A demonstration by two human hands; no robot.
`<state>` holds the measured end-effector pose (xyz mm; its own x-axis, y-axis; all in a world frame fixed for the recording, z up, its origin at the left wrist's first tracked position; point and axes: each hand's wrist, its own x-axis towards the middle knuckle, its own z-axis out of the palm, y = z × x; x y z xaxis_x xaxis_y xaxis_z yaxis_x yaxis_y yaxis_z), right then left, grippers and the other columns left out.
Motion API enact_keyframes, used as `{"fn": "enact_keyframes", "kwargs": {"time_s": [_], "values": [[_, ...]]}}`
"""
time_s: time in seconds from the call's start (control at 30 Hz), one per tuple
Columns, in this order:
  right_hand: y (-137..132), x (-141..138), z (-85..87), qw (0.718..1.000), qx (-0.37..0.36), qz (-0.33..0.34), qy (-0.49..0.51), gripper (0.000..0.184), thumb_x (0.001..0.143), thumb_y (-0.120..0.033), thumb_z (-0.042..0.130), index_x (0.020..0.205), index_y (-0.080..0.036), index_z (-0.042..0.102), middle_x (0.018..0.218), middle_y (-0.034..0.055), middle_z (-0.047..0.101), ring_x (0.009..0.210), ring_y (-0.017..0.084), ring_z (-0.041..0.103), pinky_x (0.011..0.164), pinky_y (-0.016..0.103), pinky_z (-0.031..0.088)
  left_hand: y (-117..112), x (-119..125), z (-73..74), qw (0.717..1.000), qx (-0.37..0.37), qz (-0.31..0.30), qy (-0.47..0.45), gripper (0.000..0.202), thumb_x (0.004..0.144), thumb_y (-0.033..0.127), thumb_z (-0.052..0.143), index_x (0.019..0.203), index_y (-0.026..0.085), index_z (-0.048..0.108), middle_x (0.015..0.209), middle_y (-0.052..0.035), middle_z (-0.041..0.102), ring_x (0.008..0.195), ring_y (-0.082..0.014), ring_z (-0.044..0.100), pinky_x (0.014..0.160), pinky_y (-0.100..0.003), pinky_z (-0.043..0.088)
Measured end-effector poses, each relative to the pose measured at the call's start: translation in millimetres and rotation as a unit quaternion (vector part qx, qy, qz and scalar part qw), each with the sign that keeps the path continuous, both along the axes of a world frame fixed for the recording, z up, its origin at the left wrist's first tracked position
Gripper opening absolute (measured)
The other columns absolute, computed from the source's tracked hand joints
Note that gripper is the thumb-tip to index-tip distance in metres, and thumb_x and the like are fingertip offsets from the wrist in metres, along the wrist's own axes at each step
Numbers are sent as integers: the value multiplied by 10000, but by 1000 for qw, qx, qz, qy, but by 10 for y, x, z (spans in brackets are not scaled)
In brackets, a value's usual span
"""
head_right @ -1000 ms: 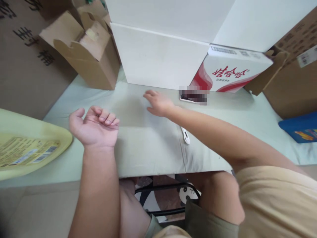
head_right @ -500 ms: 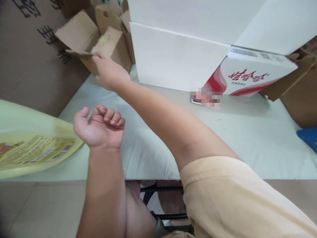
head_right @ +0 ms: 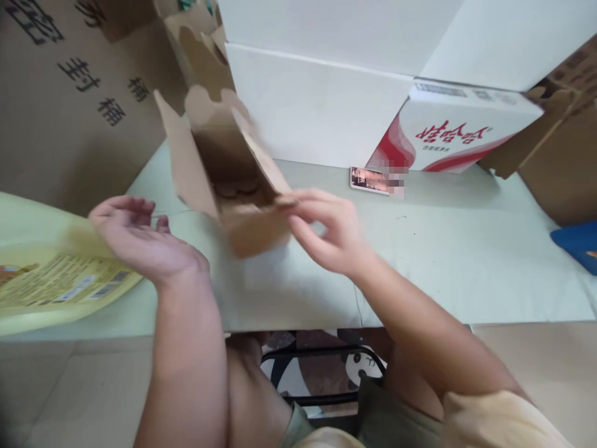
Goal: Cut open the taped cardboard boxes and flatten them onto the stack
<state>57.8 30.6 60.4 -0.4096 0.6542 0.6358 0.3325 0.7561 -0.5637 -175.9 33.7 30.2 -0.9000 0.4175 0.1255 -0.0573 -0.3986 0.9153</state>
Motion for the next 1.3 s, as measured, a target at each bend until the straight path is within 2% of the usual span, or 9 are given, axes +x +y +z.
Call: {"fn": "enact_keyframes", "kwargs": {"time_s": [0.13, 0.2, 0.3, 0.4, 0.57, 0.7, 0.93, 1.07, 1.3], "values": [[-562, 687, 46, 999, -18, -12, 27, 289, 1016, -196, 600, 831, -246, 816, 982, 86, 847, 830, 226, 826, 637, 301, 672, -3, 162, 17, 985, 31, -172, -7, 318, 769, 431, 533, 1030, 259, 590, 1156, -46, 675, 1120, -220, 640, 904, -341, 453], [-682, 836, 5, 999, -6, -26, 24, 274, 1001, -186, 599, 847, -258, 813, 1021, 97, 851, 863, 251, 839, 611, 314, 674, -4, 299, 44, 965, 59, -253, -19, 329, 810, 464, 586, 1066, 260, 622, 1081, -44, 714, 1094, -226, 667, 959, -346, 491], [-705, 900, -138, 998, 12, -51, 21, 196, 962, -172, 624, 904, -257, 791, 1107, 114, 846, 967, 293, 842, 648, 350, 686, -3, 462, 60, 947, 99, -307, -1, 293, 846, 445, 622, 1068, 255, 642, 949, -29, 740, 1055, -232, 698, 1037, -373, 517], [-653, 909, -343, 995, 10, -88, 46, 144, 959, -216, 641, 1028, -253, 762, 1228, 142, 814, 1059, 324, 817, 627, 361, 662, 12, 527, 39, 942, 109, -318, 25, 269, 879, 416, 610, 1087, 253, 665, 998, -34, 766, 1088, -245, 704, 1077, -414, 517], [-607, 934, -639, 992, 18, -122, 15, 416, 974, -257, 640, 1380, -326, 701, 1535, 134, 593, 947, 250, 739, 756, 434, 660, 65, 575, 2, 956, 68, -273, 86, 174, 858, 400, 653, 897, 231, 673, 942, -41, 682, 983, -208, 634, 1037, -338, 489], [-607, 926, -699, 981, 61, -181, 26, 413, 944, -277, 671, 1343, -358, 737, 1546, 103, 462, 1272, 335, 608, 971, 514, 621, 99, 616, -41, 947, 59, -307, 75, 171, 855, 374, 752, 893, 219, 692, 914, -24, 657, 893, -172, 582, 937, -290, 476], [-604, 874, -710, 997, 0, -15, 72, 275, 948, -231, 619, 1193, -322, 536, 1594, 107, 562, 1402, 339, 632, 1074, 585, 602, 138, 600, -192, 941, 21, -316, 115, 445, 769, 472, 891, 1099, 217, 737, 1075, -38, 715, 966, -179, 623, 932, -292, 493], [-610, 825, -756, 990, 3, 11, 138, 426, 943, -303, 627, 1304, -375, 412, 1510, 74, 645, 1407, 314, 639, 1131, 656, 563, 126, 563, -240, 930, 2, -323, 177, 501, 817, 492, 868, 1230, 255, 711, 1295, -57, 725, 1175, -225, 649, 1078, -343, 492], [-624, 866, -684, 999, -7, 4, 45, 410, 963, -383, 613, 1366, -305, 619, 1401, 124, 681, 1355, 356, 659, 1200, 608, 530, 95, 582, -203, 911, -31, -343, 229, 457, 862, 545, 807, 1244, 314, 712, 1314, -54, 706, 1291, -271, 654, 1164, -416, 498]]}}
